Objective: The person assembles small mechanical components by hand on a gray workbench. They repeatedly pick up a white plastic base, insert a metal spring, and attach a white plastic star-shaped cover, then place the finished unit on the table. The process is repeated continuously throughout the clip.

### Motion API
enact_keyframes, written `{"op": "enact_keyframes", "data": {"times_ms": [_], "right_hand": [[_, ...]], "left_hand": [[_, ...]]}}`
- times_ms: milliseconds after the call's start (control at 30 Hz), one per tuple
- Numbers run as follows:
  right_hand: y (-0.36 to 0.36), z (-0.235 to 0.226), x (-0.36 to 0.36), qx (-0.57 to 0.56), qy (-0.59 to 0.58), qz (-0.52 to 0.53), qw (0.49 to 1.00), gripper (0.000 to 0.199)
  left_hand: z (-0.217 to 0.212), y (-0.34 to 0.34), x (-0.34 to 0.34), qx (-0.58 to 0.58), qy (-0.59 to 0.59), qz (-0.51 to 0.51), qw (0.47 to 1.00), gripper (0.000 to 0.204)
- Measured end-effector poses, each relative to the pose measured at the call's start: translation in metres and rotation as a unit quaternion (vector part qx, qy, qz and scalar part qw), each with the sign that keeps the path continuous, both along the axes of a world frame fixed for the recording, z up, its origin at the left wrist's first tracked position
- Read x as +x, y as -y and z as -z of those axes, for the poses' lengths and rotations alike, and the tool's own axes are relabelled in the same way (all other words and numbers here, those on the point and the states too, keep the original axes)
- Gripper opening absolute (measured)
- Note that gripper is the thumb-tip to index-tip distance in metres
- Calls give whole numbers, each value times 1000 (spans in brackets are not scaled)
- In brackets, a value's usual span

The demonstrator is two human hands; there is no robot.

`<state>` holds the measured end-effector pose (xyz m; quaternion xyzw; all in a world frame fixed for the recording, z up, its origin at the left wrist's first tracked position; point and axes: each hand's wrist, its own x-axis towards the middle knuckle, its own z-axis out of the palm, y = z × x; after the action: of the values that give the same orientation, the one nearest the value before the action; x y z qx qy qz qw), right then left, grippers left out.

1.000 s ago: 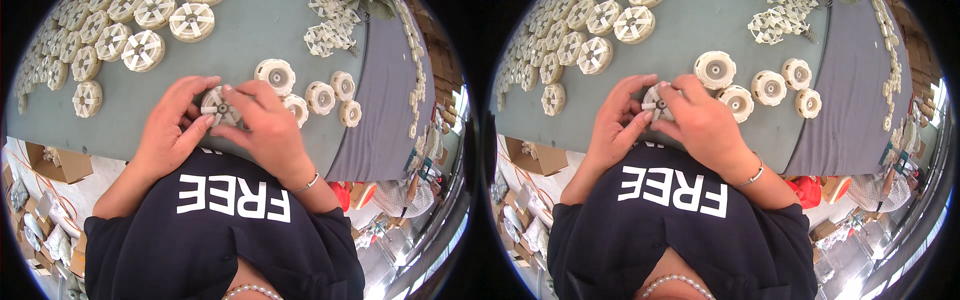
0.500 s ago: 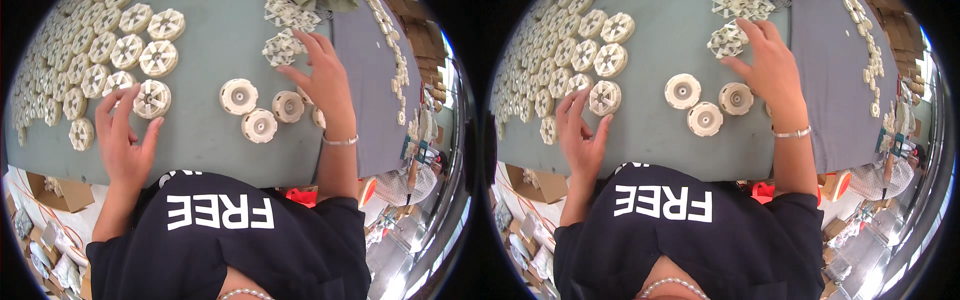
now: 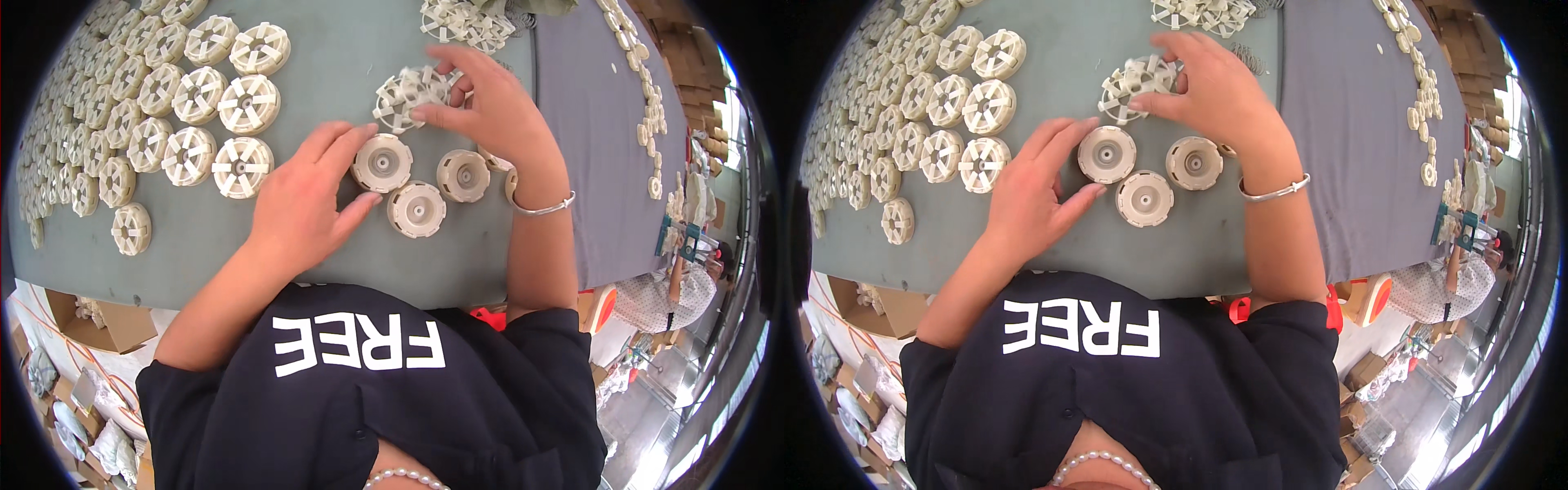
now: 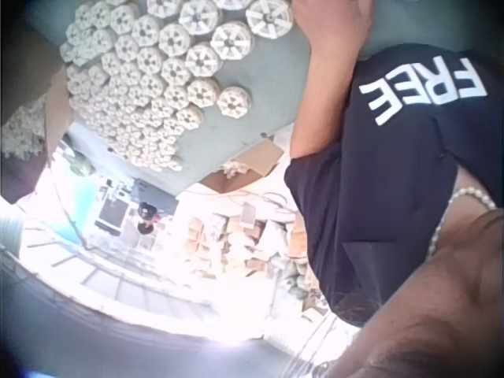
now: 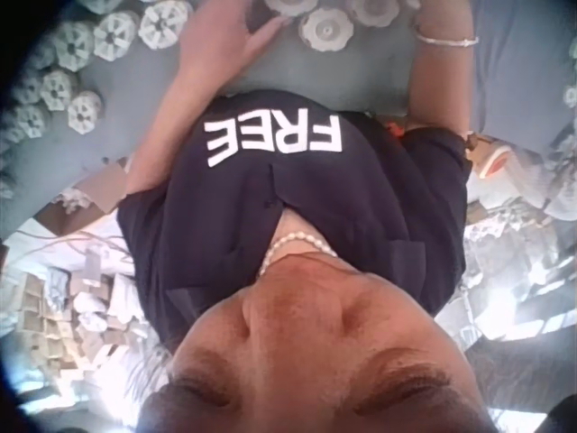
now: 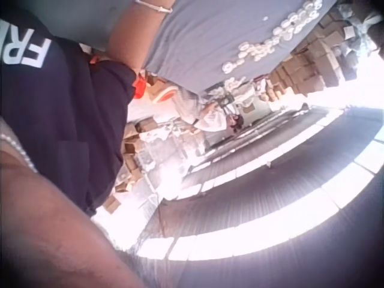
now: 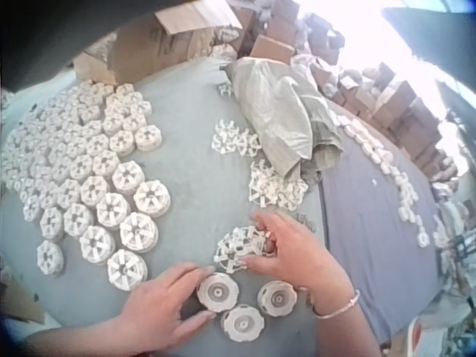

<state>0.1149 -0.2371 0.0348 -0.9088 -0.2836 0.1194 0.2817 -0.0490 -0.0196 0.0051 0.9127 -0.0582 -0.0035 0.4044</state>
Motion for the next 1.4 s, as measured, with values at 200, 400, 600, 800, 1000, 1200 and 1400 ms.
{"op": "enact_keyframes", "data": {"times_ms": [200,400,600,800,1000,1200,1400], "right_hand": [[6,-3,3,-24,54,-47,997,62],[14,-24,-9,-16,26,82,996,63],[-9,-24,-60,10,-59,40,997,61],[-21,-6,-60,-43,56,-85,994,62],[-22,-18,-64,-8,-23,-23,999,51],[-34,-22,-99,46,17,-139,989,53],[-41,-6,-107,24,29,-152,988,50]], "left_hand": [[6,-1,2,-31,24,-7,999,65],[-4,-23,-26,-93,-71,-34,993,67],[-5,-30,-37,-163,-92,-49,981,74],[-6,-28,-37,-153,-87,-49,983,78],[-8,-30,-43,-215,-114,-64,968,72],[3,-31,-47,-262,-98,-73,957,57],[0,-27,-43,-259,-133,-92,952,54]]}}
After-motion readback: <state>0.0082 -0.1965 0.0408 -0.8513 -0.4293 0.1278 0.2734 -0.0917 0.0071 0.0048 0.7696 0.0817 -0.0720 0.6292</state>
